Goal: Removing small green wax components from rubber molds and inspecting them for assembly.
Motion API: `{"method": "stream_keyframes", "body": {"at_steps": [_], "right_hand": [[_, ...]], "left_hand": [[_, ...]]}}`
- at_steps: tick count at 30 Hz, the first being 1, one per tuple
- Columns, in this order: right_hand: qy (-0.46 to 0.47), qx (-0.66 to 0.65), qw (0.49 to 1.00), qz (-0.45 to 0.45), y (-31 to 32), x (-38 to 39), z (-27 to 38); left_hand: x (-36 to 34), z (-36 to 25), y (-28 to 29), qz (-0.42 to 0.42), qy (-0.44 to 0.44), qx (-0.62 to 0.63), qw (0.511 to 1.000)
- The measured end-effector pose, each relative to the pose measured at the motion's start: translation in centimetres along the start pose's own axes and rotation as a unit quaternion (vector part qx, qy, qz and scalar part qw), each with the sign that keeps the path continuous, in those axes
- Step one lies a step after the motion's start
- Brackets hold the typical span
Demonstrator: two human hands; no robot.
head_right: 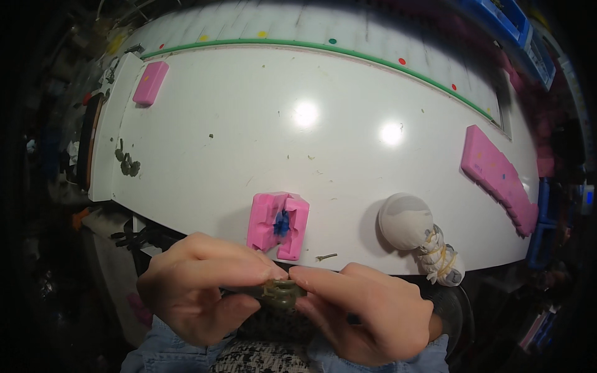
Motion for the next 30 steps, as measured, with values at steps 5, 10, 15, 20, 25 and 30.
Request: {"method": "stream_keyframes", "body": {"at_steps": [5,10,15,20,25,30], "right_hand": [[0.067,0.051,0.99,-0.113,1.0,0.6,1.3],[0.067,0.062,0.995,-0.05,0.3,0.2,1.1],[0.083,0.056,0.993,-0.065,0.6,0.2,1.1],[0.114,0.069,0.982,-0.135,1.2,0.7,1.7],[0.095,0.061,0.986,-0.126,1.3,0.8,1.3],[0.061,0.04,0.996,-0.056,0.6,0.2,0.6]], "left_hand": [[0.0,-0.5,0.0,-0.023,-0.025,0.013,0.999],[0.4,0.8,-0.7,0.03,0.01,0.038,0.999],[0.5,1.1,-1.0,0.043,0.027,0.009,0.999],[0.5,2.0,-0.8,0.016,0.107,0.063,0.992],[0.0,1.0,-0.4,-0.013,0.071,0.017,0.997],[0.1,1.1,0.0,-0.034,0.077,0.016,0.996]]}}
Point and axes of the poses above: each hand's wrist, its own x-axis away from the middle knuckle, its own y-axis out of the back of the hand, z = x × y, the point moved 10 cm from there along -x, towards the middle knuckle, and after that the axes turned 12 degrees about -z, right-handed, at the moved point
